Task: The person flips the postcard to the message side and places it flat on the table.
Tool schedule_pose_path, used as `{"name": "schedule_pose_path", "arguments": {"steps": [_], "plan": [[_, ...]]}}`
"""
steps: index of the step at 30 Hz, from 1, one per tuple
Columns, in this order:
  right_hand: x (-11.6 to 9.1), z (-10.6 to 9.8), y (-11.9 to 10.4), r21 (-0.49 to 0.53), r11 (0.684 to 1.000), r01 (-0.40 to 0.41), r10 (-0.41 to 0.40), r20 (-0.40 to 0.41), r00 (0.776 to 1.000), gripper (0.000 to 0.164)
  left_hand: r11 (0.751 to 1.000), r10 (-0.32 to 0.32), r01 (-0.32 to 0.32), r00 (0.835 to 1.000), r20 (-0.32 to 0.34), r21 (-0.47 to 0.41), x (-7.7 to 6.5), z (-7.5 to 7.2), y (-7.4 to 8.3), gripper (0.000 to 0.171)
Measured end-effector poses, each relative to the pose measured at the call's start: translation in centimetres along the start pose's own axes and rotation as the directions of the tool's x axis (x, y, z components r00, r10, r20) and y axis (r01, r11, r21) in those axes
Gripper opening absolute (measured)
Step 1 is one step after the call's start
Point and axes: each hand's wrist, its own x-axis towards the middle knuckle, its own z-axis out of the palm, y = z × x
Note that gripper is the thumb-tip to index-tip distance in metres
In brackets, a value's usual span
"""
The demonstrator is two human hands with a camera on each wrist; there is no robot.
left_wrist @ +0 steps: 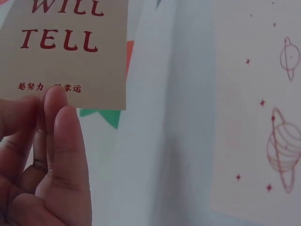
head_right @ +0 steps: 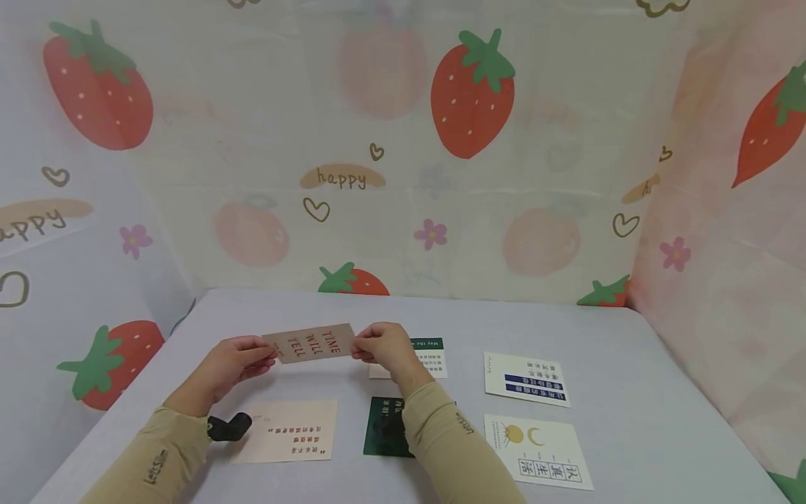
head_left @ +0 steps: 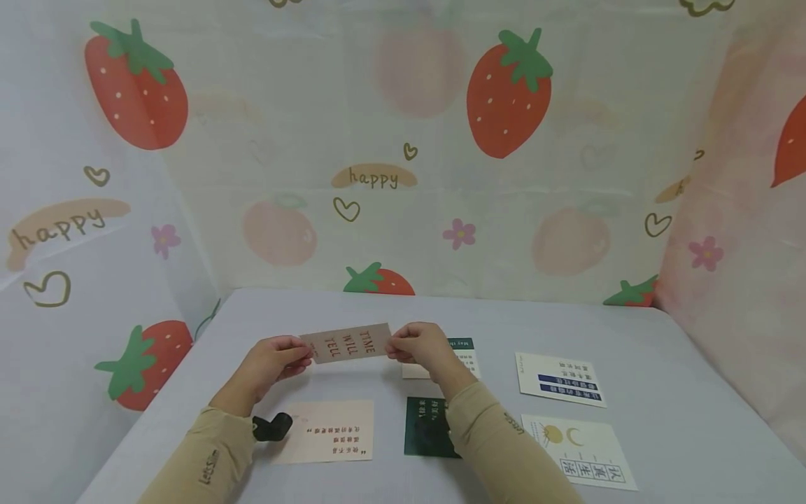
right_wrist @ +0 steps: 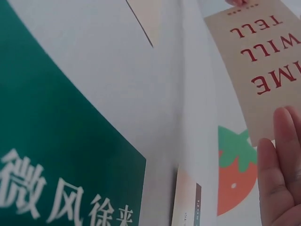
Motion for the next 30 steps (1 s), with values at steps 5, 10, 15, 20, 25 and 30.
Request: {"name": "schedule_pose_path", "arguments": {"steps": [5, 10, 15, 20, 25, 30], "plan": [[-0.2, -0.08, 0.05, 0.027, 0.999, 0.028, -0.029, 0.054, 0.998, 0.01, 0.999, 0.023, -0.023, 1.0, 0.02, -0.028, 0.02, -0.15, -0.18, 0.026], [-0.15, -0.11, 0.14, 0.026, 0.999, 0.022, -0.023, 0.068, 0.997, 0.014, 0.999, 0.046, -0.045, 0.999, 0.029, -0.022, 0.05, -0.15, -0.37, 0.028], [0.08, -0.05, 0.29, 0.053, 0.999, 0.013, -0.017, 0.073, 0.997, 0.018, 1.0, 0.027, -0.027, 1.0, 0.016, -0.006, -0.03, -0.19, -0.38, 0.026], [0.02, 0.03, 0.41, 0.059, 0.998, 0.009, -0.013, 0.075, 0.997, 0.025, 1.0, 0.011, -0.011, 1.0, 0.009, -0.008, -0.3, -0.2, -0.18, 0.03], [-0.25, 0.21, 0.35, 0.03, 1.0, 0.009, -0.01, 0.061, 0.998, 0.021, 1.0, 0.0, 0.0, 1.0, -0.001, -0.024, -0.45, -0.17, 0.0, 0.031], [-0.48, 0.27, 0.2, 0.016, 1.0, 0.026, -0.027, 0.056, 0.998, 0.015, 1.0, 0.004, -0.004, 1.0, -0.007, -0.007, -0.43, -0.13, -0.08, 0.031]]}}
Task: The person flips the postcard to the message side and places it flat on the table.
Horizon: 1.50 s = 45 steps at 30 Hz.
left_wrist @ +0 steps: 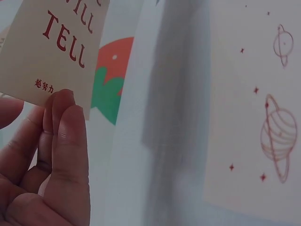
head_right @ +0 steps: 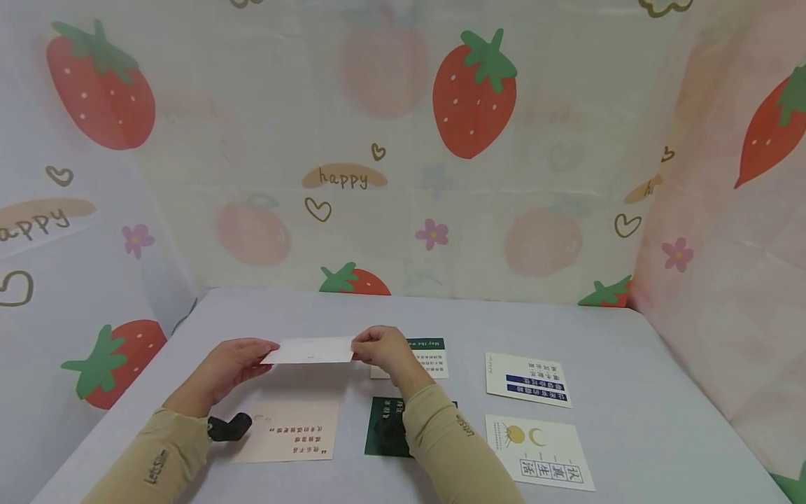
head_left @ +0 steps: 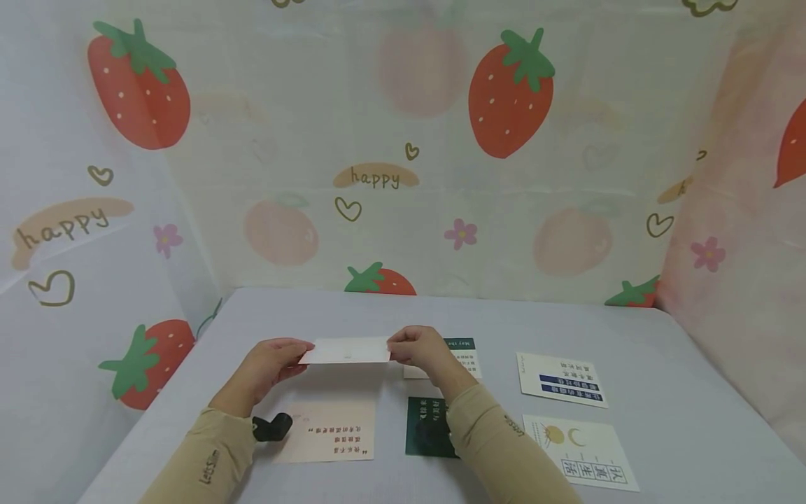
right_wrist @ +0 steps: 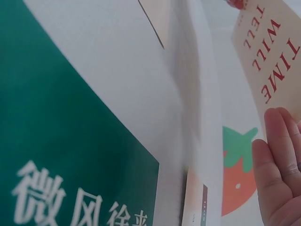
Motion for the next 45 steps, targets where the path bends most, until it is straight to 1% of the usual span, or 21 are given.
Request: {"name": "schedule_pose_path", "arguments": {"steps": [6, 11, 18, 24, 28, 33, 37, 42, 45], "plan": [[-0.1, 0.0, 0.0, -0.015, 1.0, 0.017, -0.017, 0.002, 1.0, 0.016, 0.999, 0.018, -0.018, 1.0, 0.01, 0.039, 0.0, 0.0, -0.1, 0.03], [-0.1, 0.0, 0.1, -0.031, 0.999, 0.016, -0.016, -0.006, 1.0, 0.016, 0.998, 0.012, -0.013, 1.0, 0.014, 0.056, 0.0, 0.1, 0.1, 0.029], [0.2, 0.1, 0.2, -0.044, 0.999, 0.014, -0.015, -0.021, 1.0, 0.014, 0.999, 0.008, -0.009, 1.0, 0.009, 0.031, 0.1, 0.1, 0.1, 0.031], [0.4, 0.4, 0.3, -0.025, 0.999, 0.03, -0.031, -0.042, 0.999, 0.015, 1.0, 0.006, -0.006, 1.0, 0.01, -0.007, 0.4, 0.0, -0.1, 0.043], [0.5, 0.6, 0.3, -0.028, 0.999, 0.035, -0.037, -0.069, 0.997, 0.02, 1.0, 0.013, -0.013, 1.0, 0.011, -0.012, 0.6, 0.0, -0.1, 0.049], [0.6, 0.8, 0.2, -0.016, 0.999, 0.029, -0.031, -0.115, 0.993, 0.031, 1.0, 0.004, -0.004, 1.0, 0.005, -0.019, 0.6, 0.0, 0.0, 0.047], [0.6, 1.1, 0.2, -0.015, 1.0, 0.022, -0.024, -0.144, 0.989, 0.034, 1.0, 0.002, -0.002, 1.0, 0.002, -0.008, 0.7, 0.1, 0.0, 0.046], [0.7, 1.6, 0.3, -0.092, 0.996, -0.002, -0.012, -0.156, 0.988, 0.034, 1.0, 0.001, 0.0, 1.0, -0.012, 0.021, 0.8, 0.1, 0.0, 0.044], [0.7, 1.9, 0.4, -0.131, 0.991, -0.024, 0.004, -0.151, 0.988, 0.036, 0.998, -0.004, 0.006, 1.0, -0.025, 0.056, 0.8, 0.1, 0.0, 0.044]]}}
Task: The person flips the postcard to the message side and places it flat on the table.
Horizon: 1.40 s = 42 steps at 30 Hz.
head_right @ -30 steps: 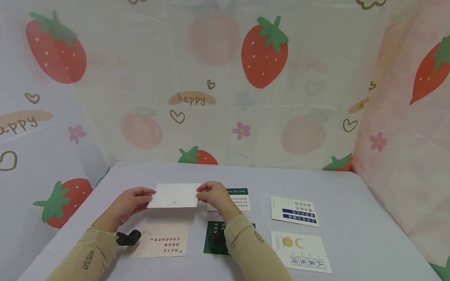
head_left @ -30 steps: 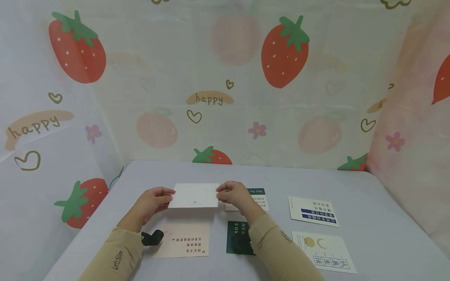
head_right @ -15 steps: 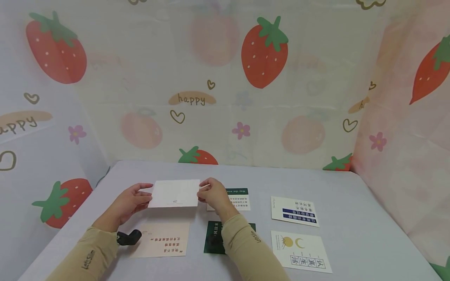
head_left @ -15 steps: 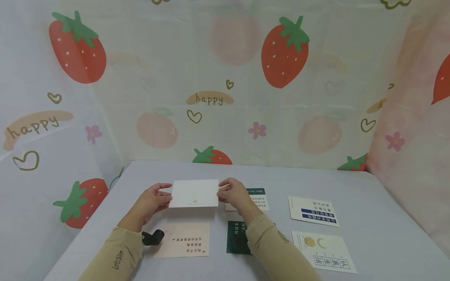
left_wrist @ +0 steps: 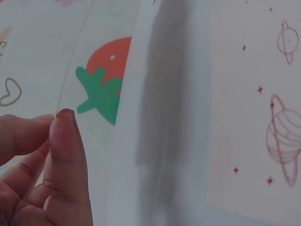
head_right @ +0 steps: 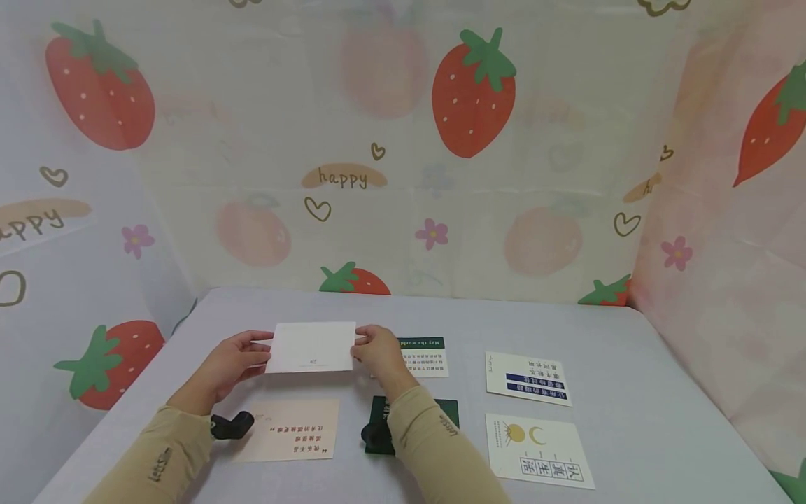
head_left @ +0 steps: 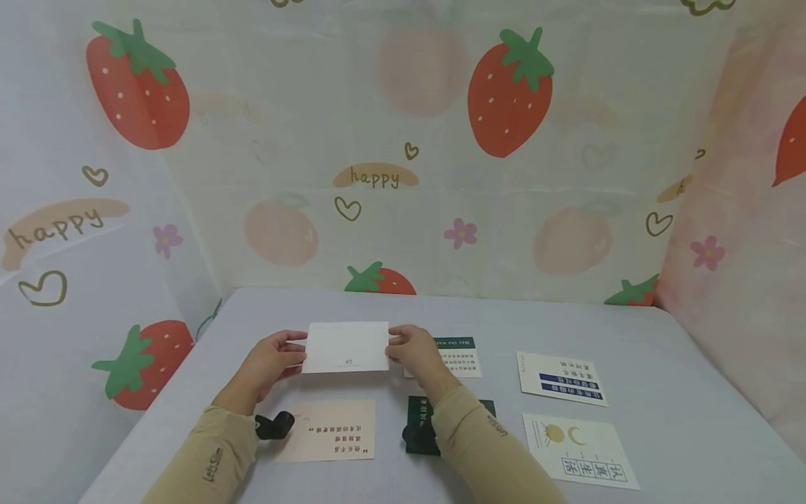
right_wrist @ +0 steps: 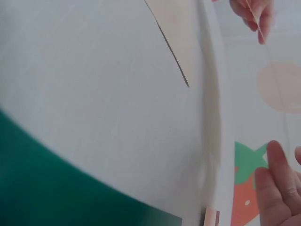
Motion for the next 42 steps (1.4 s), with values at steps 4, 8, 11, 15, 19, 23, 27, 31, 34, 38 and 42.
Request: {"name": "schedule_pose_path", "arguments": {"steps": [4, 8, 11, 15, 19, 23, 27, 31, 34, 38, 42], "plan": [[0.1, 0.3, 0.0, -0.035, 0.999, -0.02, 0.021, 0.035, 0.999, 0.04, 0.999, -0.01, 0.011, 1.0, -0.017, 0.048, 0.2, 0.0, 0.0, 0.043], [0.2, 0.6, 0.1, -0.061, 0.998, -0.025, 0.029, 0.076, 0.997, 0.043, 0.996, -0.039, 0.04, 0.999, -0.026, 0.076, 0.6, -0.1, -0.3, 0.042], [0.3, 0.7, 0.2, -0.068, 0.997, -0.038, 0.045, 0.104, 0.994, 0.043, 0.995, -0.063, 0.065, 0.998, -0.026, 0.082, 0.9, -0.2, -0.4, 0.041], [0.3, 0.7, 0.2, -0.076, 0.995, -0.058, 0.067, 0.126, 0.99, 0.044, 0.993, -0.095, 0.097, 0.995, -0.031, 0.072, 1.3, -0.2, -0.4, 0.04], [0.3, 0.6, 0.3, -0.068, 0.996, -0.06, 0.069, 0.145, 0.987, 0.045, 0.99, -0.117, 0.119, 0.992, -0.036, 0.072, 1.6, -0.2, -0.4, 0.04], [0.4, 0.7, 0.5, -0.081, 0.994, -0.072, 0.084, 0.156, 0.984, 0.044, 0.989, -0.117, 0.117, 0.993, -0.013, 0.094, 1.8, -0.3, -0.6, 0.042], [0.6, 0.9, 0.7, -0.105, 0.991, -0.078, 0.096, 0.174, 0.98, 0.042, 0.986, -0.122, 0.121, 0.993, -0.004, 0.117, 1.8, -0.4, -0.9, 0.042], [0.7, 1.1, 0.8, -0.11, 0.991, -0.076, 0.095, 0.184, 0.978, 0.042, 0.984, -0.13, 0.13, 0.992, -0.007, 0.119, 2.0, -0.5, -1.1, 0.042], [0.8, 1.1, 0.8, -0.114, 0.99, -0.082, 0.102, 0.177, 0.979, 0.042, 0.984, -0.138, 0.138, 0.99, -0.004, 0.11, 2.2, -0.5, -1.2, 0.041], [0.9, 1.1, 0.8, -0.13, 0.987, -0.089, 0.111, 0.174, 0.978, 0.041, 0.982, -0.156, 0.156, 0.988, -0.003, 0.105, 2.4, -0.4, -1.4, 0.04], [1.1, 1.2, 1.0, -0.142, 0.986, -0.091, 0.115, 0.171, 0.979, 0.04, 0.982, -0.158, 0.158, 0.987, -0.016, 0.106, 2.7, -0.4, -1.6, 0.039]]}}
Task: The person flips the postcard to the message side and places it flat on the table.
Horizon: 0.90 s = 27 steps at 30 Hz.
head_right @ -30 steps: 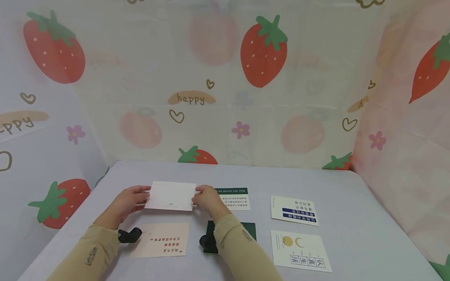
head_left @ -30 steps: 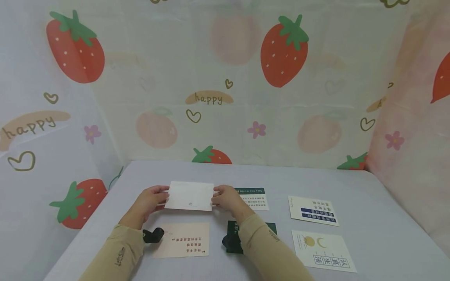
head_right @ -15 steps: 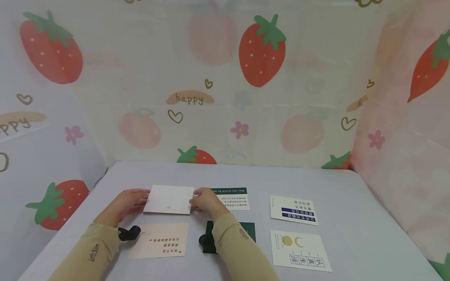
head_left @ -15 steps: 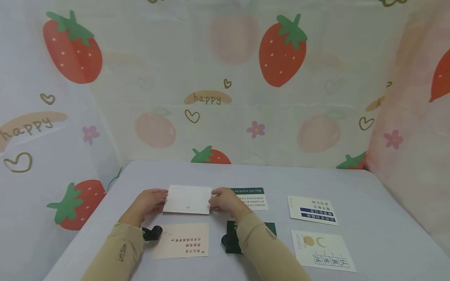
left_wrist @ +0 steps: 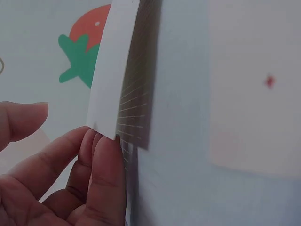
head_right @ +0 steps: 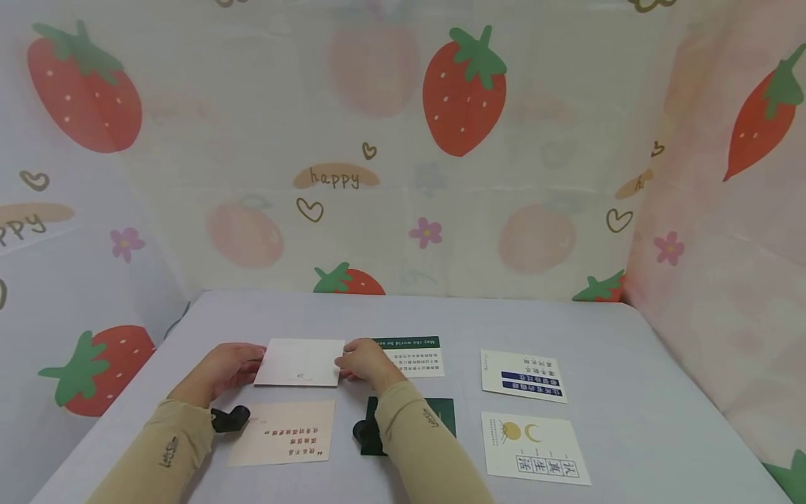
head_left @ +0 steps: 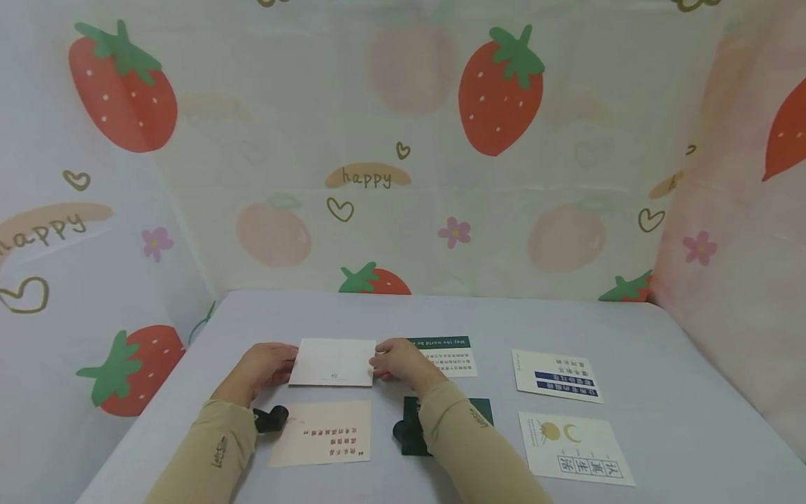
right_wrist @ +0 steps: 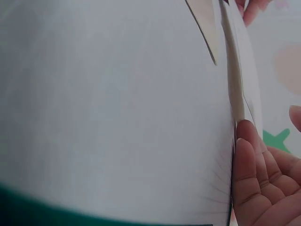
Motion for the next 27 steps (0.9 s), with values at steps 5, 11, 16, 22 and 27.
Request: {"name": "schedule_pose_path", "arguments": {"steps": [5, 11, 16, 22, 27], "plan": [[0.17, 0.06, 0.16, 0.013, 1.0, 0.005, -0.005, 0.001, 1.0, 0.04, 1.0, 0.003, -0.003, 1.0, -0.011, -0.01, 0.22, -0.05, -0.11, 0.038], [-0.05, 0.1, -0.04, 0.035, 0.999, 0.008, -0.008, 0.006, 1.0, 0.041, 0.999, 0.003, -0.003, 1.0, -0.02, -0.039, 0.31, -0.04, -0.25, 0.036], [0.24, 0.3, -0.05, 0.018, 1.0, -0.012, 0.012, -0.003, 1.0, 0.04, 0.999, -0.004, 0.003, 1.0, -0.021, -0.046, 0.36, -0.02, -0.25, 0.037], [0.49, 0.36, -0.05, 0.027, 0.999, -0.026, 0.026, -0.012, 1.0, 0.039, 0.999, -0.002, 0.0, 1.0, -0.025, -0.05, 0.41, -0.01, -0.18, 0.038], [0.47, 0.26, 0.01, 0.045, 0.999, -0.021, 0.022, -0.011, 1.0, 0.039, 0.998, -0.01, 0.008, 0.999, -0.04, -0.059, 0.36, 0.09, 0.03, 0.039]]}}
